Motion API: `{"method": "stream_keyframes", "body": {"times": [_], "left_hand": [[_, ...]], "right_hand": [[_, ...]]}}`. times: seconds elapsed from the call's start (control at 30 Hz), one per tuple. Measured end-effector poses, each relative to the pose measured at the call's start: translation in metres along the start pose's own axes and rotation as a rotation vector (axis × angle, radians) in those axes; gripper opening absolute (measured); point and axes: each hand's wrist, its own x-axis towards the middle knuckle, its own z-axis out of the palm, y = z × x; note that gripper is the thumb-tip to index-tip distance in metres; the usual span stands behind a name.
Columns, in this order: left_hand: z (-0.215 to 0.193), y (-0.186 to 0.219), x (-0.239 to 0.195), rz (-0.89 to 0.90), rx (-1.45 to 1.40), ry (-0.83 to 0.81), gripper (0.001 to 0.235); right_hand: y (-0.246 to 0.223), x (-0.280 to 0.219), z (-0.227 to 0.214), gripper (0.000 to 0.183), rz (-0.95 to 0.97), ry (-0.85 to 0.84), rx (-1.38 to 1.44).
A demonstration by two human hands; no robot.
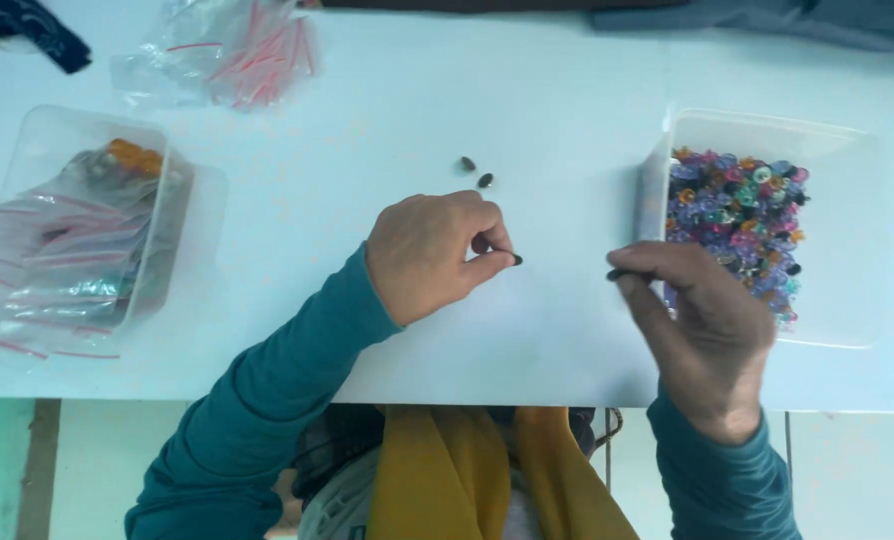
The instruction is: Sorting small buttons from a container and placing them into individual plastic zip-lock bags
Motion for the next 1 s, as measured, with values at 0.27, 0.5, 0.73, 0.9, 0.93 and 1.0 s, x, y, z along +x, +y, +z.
{"method": "stream_keyframes", "body": {"times": [0.27, 0.5, 0.73, 0.9, 0.93, 1.0], "left_hand": [[-0.007, -0.043, -0.028, -0.174, -0.001, -0.053, 0.008], [0.001, -0.046, -0.023, -0.232, 0.014, -0.091, 0.012], [-0.005, -0.042, -0.021, -0.174, 0.037, -0.076, 0.022], [-0.016, -0.014, -0.012, -0.026, 0.05, 0.046, 0.02], [-0.011, -0.007, -0.004, -0.012, 0.05, 0.037, 0.02], [-0.002, 0.006, 0.009, 0.21, -0.004, 0.101, 0.015]], "right_hand": [[0.044, 0.019, 0.082, 0.042, -0.042, -0.141, -0.057], [0.047, 0.024, 0.103, 0.045, -0.027, -0.224, -0.173], [0.043, 0.022, 0.098, 0.035, -0.076, -0.148, -0.172], [0.028, 0.014, 0.064, 0.024, -0.126, -0.07, -0.163], [0.024, 0.014, 0.049, 0.024, -0.12, -0.057, -0.171], [0.014, 0.013, 0.019, 0.018, -0.129, -0.039, -0.269]]}}
